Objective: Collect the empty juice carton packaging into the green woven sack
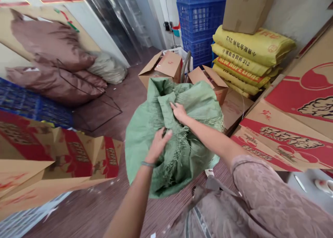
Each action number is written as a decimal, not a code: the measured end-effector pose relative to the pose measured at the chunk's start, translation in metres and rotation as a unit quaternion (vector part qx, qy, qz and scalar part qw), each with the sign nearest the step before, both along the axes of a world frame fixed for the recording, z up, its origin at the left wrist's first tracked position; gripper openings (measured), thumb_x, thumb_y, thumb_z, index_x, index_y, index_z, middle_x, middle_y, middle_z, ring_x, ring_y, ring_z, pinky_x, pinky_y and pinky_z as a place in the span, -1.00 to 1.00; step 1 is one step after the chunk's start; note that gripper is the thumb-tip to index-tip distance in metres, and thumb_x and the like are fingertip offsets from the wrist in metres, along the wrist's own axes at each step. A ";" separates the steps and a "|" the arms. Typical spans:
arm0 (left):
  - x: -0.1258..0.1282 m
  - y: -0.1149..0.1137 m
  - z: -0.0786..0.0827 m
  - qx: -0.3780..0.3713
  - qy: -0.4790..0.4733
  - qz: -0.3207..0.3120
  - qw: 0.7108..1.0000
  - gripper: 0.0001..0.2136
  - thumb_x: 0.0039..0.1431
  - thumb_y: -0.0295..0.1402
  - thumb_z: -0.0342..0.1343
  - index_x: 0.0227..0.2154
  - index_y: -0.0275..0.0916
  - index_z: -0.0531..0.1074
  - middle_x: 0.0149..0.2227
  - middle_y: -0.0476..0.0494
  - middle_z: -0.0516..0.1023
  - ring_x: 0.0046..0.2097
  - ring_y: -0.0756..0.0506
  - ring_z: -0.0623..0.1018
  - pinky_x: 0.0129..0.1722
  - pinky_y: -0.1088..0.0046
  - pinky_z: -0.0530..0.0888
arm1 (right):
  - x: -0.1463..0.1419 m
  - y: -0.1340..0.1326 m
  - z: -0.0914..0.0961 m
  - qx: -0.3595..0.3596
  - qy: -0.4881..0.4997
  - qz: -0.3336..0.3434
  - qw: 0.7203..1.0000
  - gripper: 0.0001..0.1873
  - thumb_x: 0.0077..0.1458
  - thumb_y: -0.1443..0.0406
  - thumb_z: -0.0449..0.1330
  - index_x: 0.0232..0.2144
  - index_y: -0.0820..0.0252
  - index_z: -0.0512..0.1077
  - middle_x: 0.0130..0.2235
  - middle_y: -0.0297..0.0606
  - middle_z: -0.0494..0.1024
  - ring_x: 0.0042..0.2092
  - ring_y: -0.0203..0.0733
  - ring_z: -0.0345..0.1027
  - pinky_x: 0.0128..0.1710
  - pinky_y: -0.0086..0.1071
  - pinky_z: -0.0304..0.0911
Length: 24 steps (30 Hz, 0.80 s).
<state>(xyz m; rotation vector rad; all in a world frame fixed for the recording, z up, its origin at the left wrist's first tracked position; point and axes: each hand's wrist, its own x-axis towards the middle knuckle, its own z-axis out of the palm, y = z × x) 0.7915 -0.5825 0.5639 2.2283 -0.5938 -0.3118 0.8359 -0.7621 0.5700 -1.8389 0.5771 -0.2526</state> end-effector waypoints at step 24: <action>0.183 -0.122 -0.131 0.372 -0.106 0.034 0.921 -0.18 0.34 -0.11 0.03 0.42 -0.59 -0.14 0.22 -0.68 0.40 0.29 -0.48 0.38 0.29 -0.03 0.26 | -0.081 -0.152 -0.167 -0.364 0.216 0.256 0.869 -0.37 0.43 -0.07 -0.08 0.38 0.01 0.26 0.40 0.07 0.18 0.38 0.27 0.02 0.29 0.25 -0.05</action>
